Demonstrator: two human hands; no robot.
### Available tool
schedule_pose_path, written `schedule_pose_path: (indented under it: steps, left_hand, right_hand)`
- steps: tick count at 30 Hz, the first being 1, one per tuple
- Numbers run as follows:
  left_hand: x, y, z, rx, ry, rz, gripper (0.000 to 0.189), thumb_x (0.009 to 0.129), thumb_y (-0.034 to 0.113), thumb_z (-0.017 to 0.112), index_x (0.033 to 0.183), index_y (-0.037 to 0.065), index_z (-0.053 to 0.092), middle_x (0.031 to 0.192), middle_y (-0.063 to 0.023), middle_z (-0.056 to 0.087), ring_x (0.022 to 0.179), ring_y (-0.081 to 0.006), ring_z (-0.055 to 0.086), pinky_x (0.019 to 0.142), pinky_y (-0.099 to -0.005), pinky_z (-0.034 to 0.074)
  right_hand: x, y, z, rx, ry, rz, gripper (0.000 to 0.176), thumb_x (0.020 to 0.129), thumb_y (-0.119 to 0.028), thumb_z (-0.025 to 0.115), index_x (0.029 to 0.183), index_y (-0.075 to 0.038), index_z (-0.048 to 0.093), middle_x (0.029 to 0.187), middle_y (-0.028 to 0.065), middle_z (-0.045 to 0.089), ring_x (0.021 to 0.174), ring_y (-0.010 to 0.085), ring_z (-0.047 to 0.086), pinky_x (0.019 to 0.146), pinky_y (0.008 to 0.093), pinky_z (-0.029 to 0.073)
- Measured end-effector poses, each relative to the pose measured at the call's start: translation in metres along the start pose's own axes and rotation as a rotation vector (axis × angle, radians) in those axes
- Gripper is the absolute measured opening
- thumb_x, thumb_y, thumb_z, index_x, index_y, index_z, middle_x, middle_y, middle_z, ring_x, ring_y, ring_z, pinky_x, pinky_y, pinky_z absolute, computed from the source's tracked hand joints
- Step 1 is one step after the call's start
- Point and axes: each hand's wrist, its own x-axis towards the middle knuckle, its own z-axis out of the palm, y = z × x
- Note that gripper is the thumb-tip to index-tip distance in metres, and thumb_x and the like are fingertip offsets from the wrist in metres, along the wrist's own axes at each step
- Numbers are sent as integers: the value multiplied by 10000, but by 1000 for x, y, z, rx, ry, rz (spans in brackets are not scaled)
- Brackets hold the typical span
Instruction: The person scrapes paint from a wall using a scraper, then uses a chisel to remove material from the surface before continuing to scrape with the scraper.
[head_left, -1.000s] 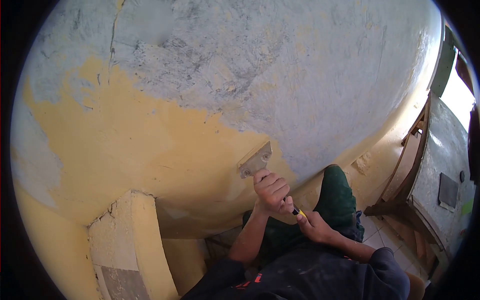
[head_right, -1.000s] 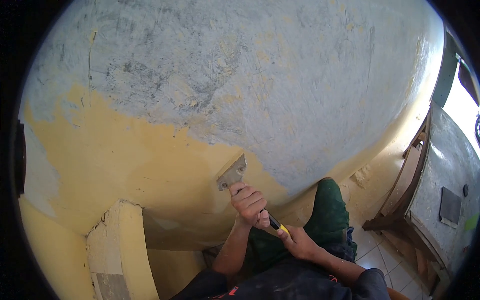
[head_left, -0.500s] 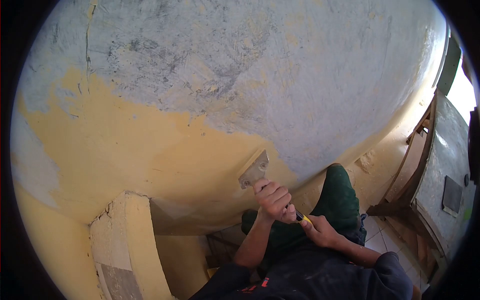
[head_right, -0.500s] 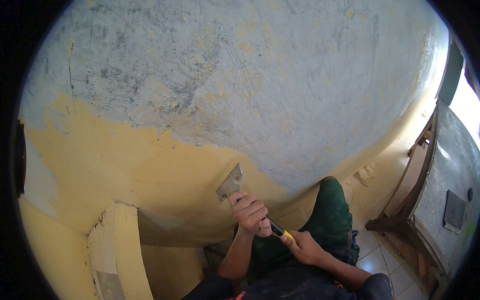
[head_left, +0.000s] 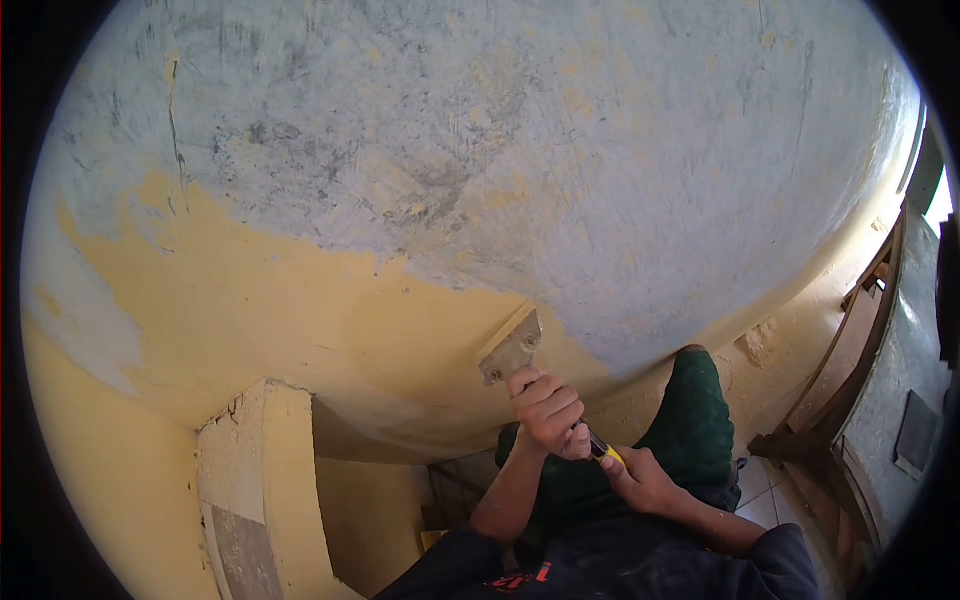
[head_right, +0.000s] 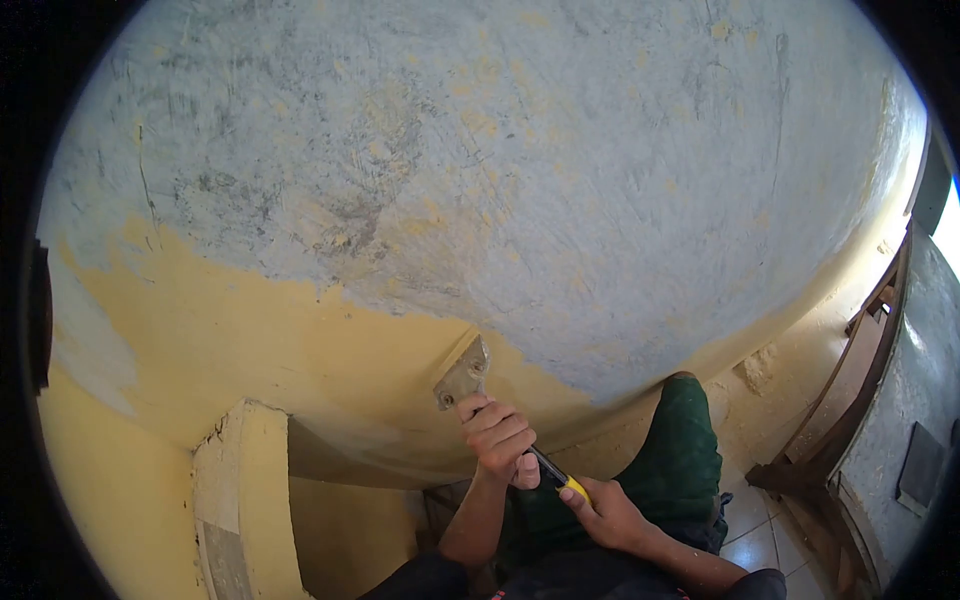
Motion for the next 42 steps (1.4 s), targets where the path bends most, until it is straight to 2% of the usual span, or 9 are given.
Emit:
schedule_pose_path:
  steps: [5,8,10,13,17,19,23,35,42]
  left_hand:
    - [5,-4,1,13,31,4,341,765,343,451,532,110,535,554,-29,548,608,-206,575,741,-389,373]
    - [22,-8,-4,25,79,23,344,761,354,457,515,116,495,545,-20,528,558,-182,532,683,-354,346]
    - [33,-14,-13,65,139,27,448,850,374,407,493,123,511,509,-26,517,562,-191,551,766,-387,355]
    - [55,-17,-30,101,168,58,490,883,383,386,487,128,519,495,-17,502,548,-184,540,772,-385,341]
    - [40,3,-44,156,136,70,474,872,381,396,499,125,541,507,-9,510,551,-181,539,783,-387,340]
    - [23,14,-39,115,44,39,455,854,378,407,512,119,555,521,-5,521,556,-180,542,798,-384,353]
    - [4,15,-17,45,58,5,430,834,371,414,520,114,558,534,-9,533,571,-181,552,800,-381,364]
    - [7,-6,-6,28,71,-41,420,816,389,423,516,119,539,540,-11,538,606,-177,571,743,-380,354]
    - [31,-12,-16,61,113,-17,495,865,419,388,492,122,520,501,-9,508,570,-175,546,757,-365,339]
  right_hand:
    - [2,-14,-8,-27,-13,8,525,1016,-450,480,882,48,579,654,215,561,601,343,548,635,431,461]
    - [6,-33,-14,-71,-3,0,524,1013,-452,482,889,45,589,686,245,582,640,406,573,645,449,465]
    - [12,-46,-14,-128,24,-91,508,1008,-445,492,901,40,600,712,265,598,685,458,589,645,469,468]
    - [21,-72,-16,-121,-16,-58,499,998,-445,509,903,36,606,717,268,602,690,472,593,634,476,470]
    - [7,-47,-6,-159,22,-217,488,992,-445,520,921,31,606,704,259,603,683,470,603,623,479,474]
    - [-6,-35,-3,-114,-19,-118,474,990,-440,522,956,24,610,702,258,605,701,469,616,622,475,482]
    - [-14,-15,0,-119,-15,9,456,995,-428,518,992,19,614,699,254,606,704,469,619,620,472,484]
    - [3,-33,-9,-145,-10,67,523,997,-465,504,903,41,596,696,266,599,687,474,603,625,474,478]
    - [11,-55,-17,-171,-21,5,533,998,-471,498,879,39,598,707,278,603,697,485,598,635,493,473]
